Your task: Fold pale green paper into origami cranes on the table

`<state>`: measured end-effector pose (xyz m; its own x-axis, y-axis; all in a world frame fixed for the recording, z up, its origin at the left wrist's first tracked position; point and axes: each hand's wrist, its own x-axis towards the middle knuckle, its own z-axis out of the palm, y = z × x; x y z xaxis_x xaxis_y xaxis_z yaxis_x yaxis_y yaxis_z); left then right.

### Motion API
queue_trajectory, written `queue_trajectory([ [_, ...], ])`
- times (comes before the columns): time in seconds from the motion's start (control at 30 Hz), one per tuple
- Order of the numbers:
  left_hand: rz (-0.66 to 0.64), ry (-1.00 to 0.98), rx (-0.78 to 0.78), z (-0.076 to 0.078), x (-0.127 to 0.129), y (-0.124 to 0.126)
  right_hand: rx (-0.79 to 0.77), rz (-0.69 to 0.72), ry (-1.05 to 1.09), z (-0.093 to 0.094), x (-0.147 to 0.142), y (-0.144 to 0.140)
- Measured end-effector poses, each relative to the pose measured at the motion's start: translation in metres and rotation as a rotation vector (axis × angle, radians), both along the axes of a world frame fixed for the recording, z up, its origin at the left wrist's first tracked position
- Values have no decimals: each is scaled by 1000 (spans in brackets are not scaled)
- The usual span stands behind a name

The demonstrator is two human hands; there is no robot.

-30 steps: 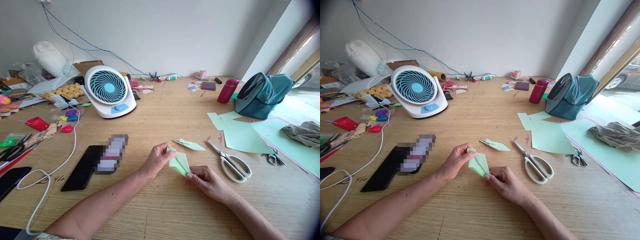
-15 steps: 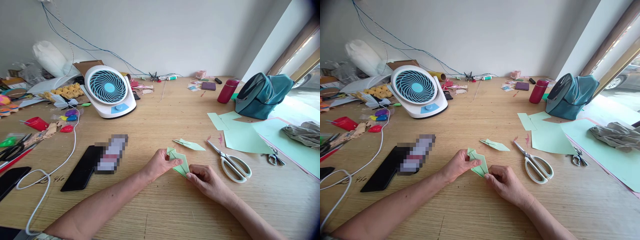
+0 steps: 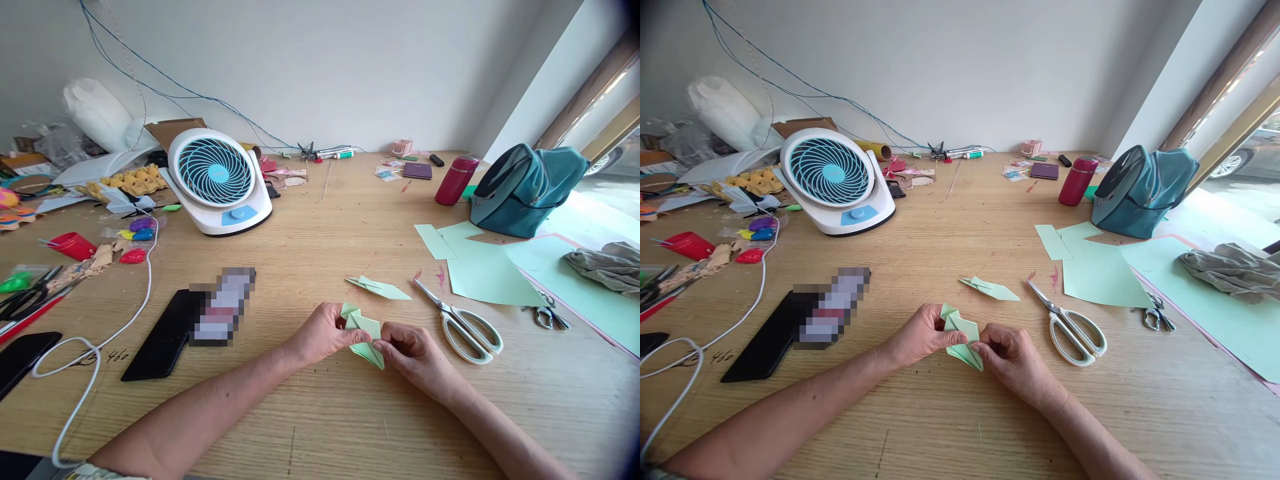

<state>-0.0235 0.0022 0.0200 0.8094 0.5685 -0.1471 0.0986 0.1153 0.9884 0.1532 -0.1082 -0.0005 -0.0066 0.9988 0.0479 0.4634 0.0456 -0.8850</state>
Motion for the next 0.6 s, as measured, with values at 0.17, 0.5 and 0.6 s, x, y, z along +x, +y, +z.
queue_trajectory([
  [0.17,27,23,39,-1,0,2,-25,45,89,4,2,1],
  [0.5,-15,-13,-32,-3,-1,3,-84,134,374,-4,10,4],
  [0.6,-16,-33,-39,-1,0,2,-100,116,412,-8,10,4],
])
